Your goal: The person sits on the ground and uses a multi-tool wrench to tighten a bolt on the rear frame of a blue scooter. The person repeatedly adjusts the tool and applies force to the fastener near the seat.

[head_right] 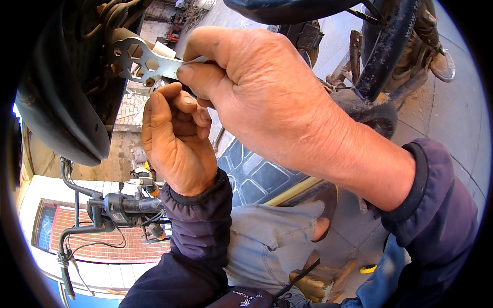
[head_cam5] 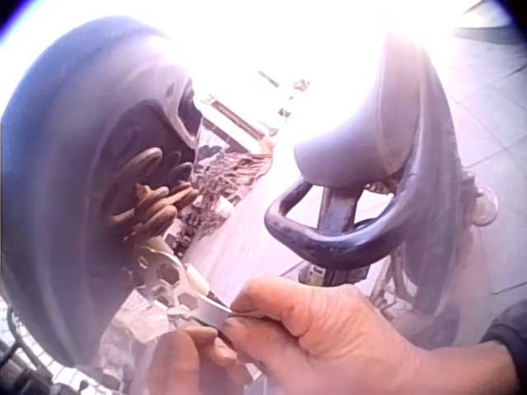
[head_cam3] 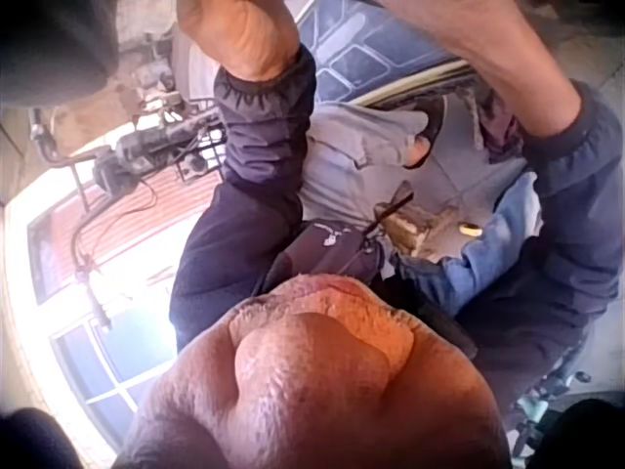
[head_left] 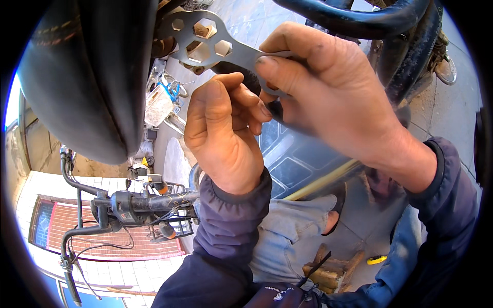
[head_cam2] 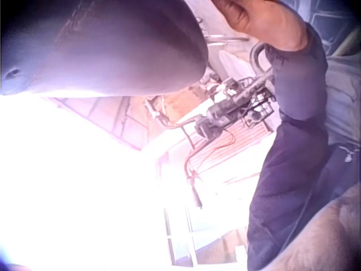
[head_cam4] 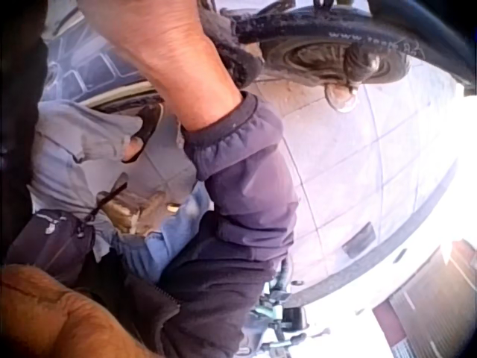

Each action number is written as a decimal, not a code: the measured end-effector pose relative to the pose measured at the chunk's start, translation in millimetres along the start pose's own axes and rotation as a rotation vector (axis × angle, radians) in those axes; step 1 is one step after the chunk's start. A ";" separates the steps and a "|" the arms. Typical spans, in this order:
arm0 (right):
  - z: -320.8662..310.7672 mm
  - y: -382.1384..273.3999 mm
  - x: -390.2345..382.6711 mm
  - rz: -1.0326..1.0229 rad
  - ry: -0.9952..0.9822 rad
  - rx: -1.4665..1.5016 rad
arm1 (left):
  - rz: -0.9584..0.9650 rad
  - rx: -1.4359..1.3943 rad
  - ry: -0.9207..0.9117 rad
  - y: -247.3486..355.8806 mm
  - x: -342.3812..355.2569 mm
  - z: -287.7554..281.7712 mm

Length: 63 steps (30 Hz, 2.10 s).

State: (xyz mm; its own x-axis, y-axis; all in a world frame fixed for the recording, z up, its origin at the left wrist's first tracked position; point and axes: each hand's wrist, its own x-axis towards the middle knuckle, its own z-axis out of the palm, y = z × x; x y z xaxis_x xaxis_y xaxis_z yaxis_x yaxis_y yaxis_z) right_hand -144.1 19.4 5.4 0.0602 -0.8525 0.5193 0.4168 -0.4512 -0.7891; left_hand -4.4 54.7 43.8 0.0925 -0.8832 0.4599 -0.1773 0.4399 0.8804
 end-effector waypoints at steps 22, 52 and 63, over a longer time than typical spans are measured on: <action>3.2 7.3 13.1 -0.245 0.042 -0.378 | 0.011 -0.002 0.188 0.3 3.2 1.3; -0.8 4.4 20.1 -0.417 0.111 -0.547 | 0.279 -0.026 -0.010 -3.6 56.6 -8.5; 6.1 3.9 17.4 -0.369 0.172 -0.486 | 0.249 -0.027 -0.026 -4.4 54.0 -5.1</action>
State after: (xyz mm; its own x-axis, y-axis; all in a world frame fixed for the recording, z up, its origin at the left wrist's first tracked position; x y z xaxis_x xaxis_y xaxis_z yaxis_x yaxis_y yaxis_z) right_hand -135.8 4.4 13.4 -0.1728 -0.6298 0.7573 -0.0798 -0.7574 -0.6481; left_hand 6.3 5.9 65.4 0.0239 -0.7505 0.6605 -0.1654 0.6486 0.7430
